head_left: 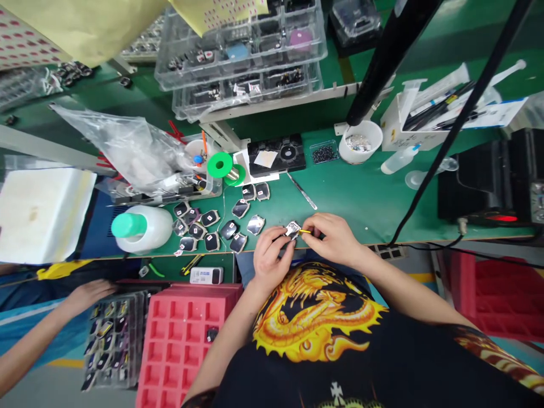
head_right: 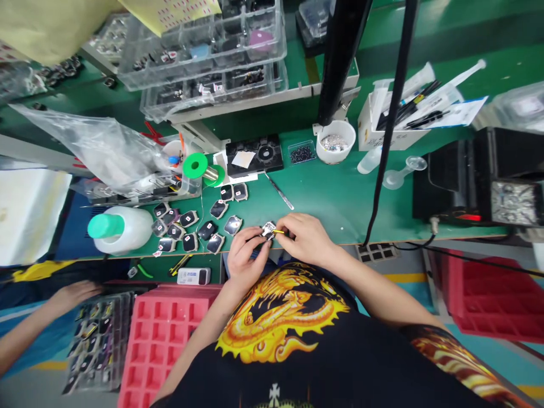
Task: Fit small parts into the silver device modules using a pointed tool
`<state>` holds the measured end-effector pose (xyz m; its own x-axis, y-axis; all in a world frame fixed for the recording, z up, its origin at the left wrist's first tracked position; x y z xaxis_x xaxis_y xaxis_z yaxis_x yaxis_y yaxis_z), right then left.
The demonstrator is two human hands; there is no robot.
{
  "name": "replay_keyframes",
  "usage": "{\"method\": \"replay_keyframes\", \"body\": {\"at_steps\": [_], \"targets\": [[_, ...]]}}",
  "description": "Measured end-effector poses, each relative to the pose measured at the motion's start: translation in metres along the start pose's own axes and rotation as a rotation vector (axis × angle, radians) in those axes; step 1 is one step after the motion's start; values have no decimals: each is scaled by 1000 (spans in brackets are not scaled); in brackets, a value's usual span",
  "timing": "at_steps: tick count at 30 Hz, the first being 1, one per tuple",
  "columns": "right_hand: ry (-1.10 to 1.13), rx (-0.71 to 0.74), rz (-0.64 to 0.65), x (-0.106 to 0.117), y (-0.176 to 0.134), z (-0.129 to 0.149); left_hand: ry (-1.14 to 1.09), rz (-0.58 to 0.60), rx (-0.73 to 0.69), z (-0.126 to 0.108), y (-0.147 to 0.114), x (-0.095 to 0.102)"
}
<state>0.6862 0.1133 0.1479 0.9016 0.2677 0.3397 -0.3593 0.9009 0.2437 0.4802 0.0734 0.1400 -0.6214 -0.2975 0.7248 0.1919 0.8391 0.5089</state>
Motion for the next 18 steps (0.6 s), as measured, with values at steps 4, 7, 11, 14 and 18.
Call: {"method": "replay_keyframes", "body": {"at_steps": [4, 7, 11, 14, 18], "targets": [[34, 8, -15, -1, 0, 0, -48, 7, 16, 2, 1, 1], [34, 2, -15, 0, 1, 0, -57, 7, 30, 3, 0, 2], [23, -3, 15, 0, 2, 1, -19, 3, 81, 2, 0, 1], [57, -23, 31, 1, 2, 0, 6, 7, 104, 0, 3, 1], [88, -23, 30, 2, 2, 0, 14, 26, 105, -1, 7, 0]]}}
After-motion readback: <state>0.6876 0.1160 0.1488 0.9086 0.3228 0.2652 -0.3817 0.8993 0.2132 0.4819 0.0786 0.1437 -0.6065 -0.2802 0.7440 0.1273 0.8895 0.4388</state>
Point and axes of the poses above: each hand's wrist, its own y-axis towards the middle knuckle, its own x-axis out of the back of the hand, z = x × y, the point moved 3 cm from there along y, towards the middle knuckle, and after that the axes turned 14 degrees about y, right-handed, at the moved point
